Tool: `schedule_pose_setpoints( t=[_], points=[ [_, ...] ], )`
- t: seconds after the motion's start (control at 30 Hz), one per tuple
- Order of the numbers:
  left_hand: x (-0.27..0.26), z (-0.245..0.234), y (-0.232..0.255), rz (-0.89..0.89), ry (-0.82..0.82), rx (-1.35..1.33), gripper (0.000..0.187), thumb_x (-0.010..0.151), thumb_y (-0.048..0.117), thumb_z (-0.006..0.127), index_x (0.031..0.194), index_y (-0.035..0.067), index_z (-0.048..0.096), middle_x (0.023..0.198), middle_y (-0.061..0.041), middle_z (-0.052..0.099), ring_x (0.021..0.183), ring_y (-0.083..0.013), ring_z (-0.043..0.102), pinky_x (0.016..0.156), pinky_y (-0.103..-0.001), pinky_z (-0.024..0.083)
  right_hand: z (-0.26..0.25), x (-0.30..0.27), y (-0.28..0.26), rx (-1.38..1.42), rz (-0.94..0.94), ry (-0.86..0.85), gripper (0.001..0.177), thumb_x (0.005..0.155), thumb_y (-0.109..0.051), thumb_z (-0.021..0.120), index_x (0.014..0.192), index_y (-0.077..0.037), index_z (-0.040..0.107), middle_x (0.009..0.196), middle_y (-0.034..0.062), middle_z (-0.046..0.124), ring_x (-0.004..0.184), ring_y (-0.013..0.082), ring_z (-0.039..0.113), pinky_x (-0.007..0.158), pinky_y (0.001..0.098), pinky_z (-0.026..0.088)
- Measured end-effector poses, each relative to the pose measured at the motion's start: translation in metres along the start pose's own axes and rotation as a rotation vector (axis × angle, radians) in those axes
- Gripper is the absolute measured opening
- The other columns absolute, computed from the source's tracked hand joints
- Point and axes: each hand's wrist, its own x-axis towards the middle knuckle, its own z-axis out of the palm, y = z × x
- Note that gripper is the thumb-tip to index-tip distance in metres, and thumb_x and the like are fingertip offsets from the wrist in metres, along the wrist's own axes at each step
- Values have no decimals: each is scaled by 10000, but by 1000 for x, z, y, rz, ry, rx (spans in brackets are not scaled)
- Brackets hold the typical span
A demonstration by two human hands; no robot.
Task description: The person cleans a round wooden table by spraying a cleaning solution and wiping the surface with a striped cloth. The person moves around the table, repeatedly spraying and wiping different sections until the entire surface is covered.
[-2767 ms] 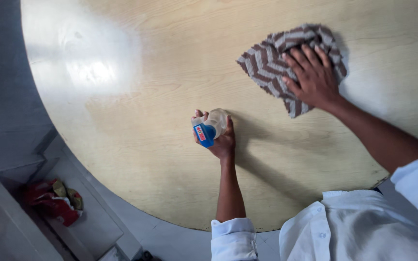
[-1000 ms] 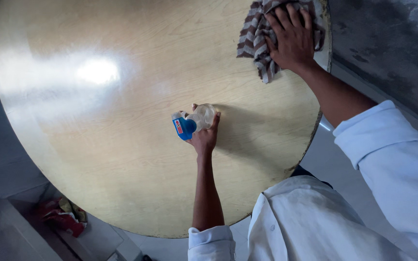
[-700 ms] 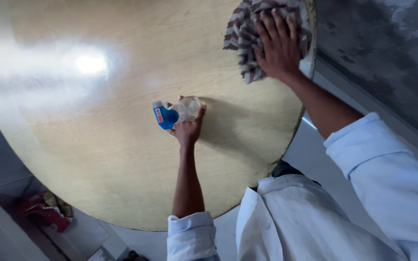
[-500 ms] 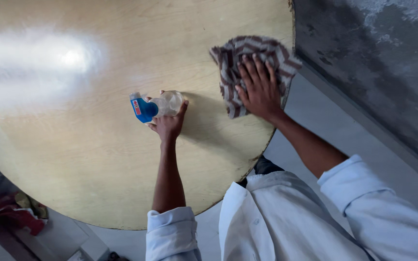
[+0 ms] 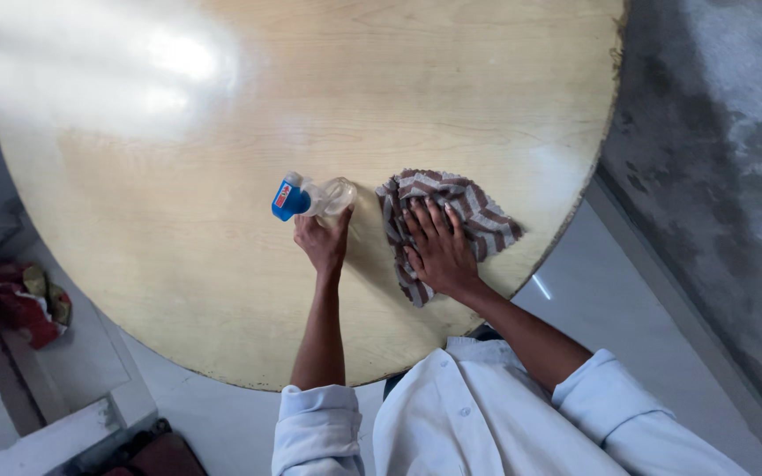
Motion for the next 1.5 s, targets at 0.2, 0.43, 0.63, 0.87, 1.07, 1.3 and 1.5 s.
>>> schedule_pose_setpoints(
  t=[0.2, 0.43, 0.63, 0.87, 1.07, 1.3, 1.5],
  points=[
    [10, -22, -13, -97, 121, 3, 671, 757, 453, 883, 1276, 97, 653, 1372, -117, 631, 1396, -343, 445, 1075, -601, 308, 22, 49, -33, 6, -48, -7, 668, 1010, -408, 485, 1564, -47, 395, 1636, 160, 332, 1544, 325, 252, 1242, 550, 157],
    [49, -61, -84, -220, 200, 35, 735, 759, 472, 876, 1296, 37, 625, 1351, -167, 600, 1350, -362, 455, 1112, -597, 310, 54, 104, -72, -23, -84, -35, 663, 1019, -433, 452, 1575, -79, 376, 1666, 145, 296, 1554, 304, 226, 1252, 546, 121],
    [106, -103, -162, -219, 240, 58, 755, 774, 515, 848, 1263, -12, 619, 1329, -203, 600, 1325, -381, 467, 1116, -576, 337, 89, 178, -126, -64, -66, -55, 685, 1017, -453, 434, 1592, -90, 353, 1676, 138, 279, 1559, 305, 219, 1256, 546, 100],
    [190, -126, -259, 7, 327, 119, 752, 890, 495, 833, 1250, -122, 599, 1286, -305, 602, 1284, -454, 500, 1126, -557, 355, 128, 288, -193, -90, -7, -89, 703, 1014, -473, 448, 1595, -89, 348, 1682, 141, 253, 1560, 311, 209, 1248, 549, 100],
    [206, -133, -261, -43, 299, 133, 606, 930, 458, 825, 1254, -16, 630, 1424, -188, 635, 1367, -375, 545, 1200, -479, 388, 158, 406, -214, -89, 39, -128, 749, 1034, -503, 442, 1635, -82, 294, 1701, 157, 206, 1568, 328, 177, 1253, 550, 75],
    [220, -153, -243, -51, 303, 10, 788, 921, 468, 780, 1474, -13, 491, 1521, -117, 550, 1467, -339, 446, 1204, -483, 321, 174, 540, -222, -86, 158, -194, 737, 1116, -528, 390, 1658, -45, 263, 1691, 232, 252, 1602, 361, 183, 1292, 580, 51],
    [221, -161, -247, -84, 248, -33, 697, 879, 466, 786, 1400, 57, 569, 1541, -88, 547, 1492, -312, 450, 1220, -497, 313, 171, 553, -234, -89, 215, -242, 714, 1128, -528, 326, 1661, -59, 254, 1677, 240, 256, 1594, 371, 178, 1298, 594, 30]
  ],
)
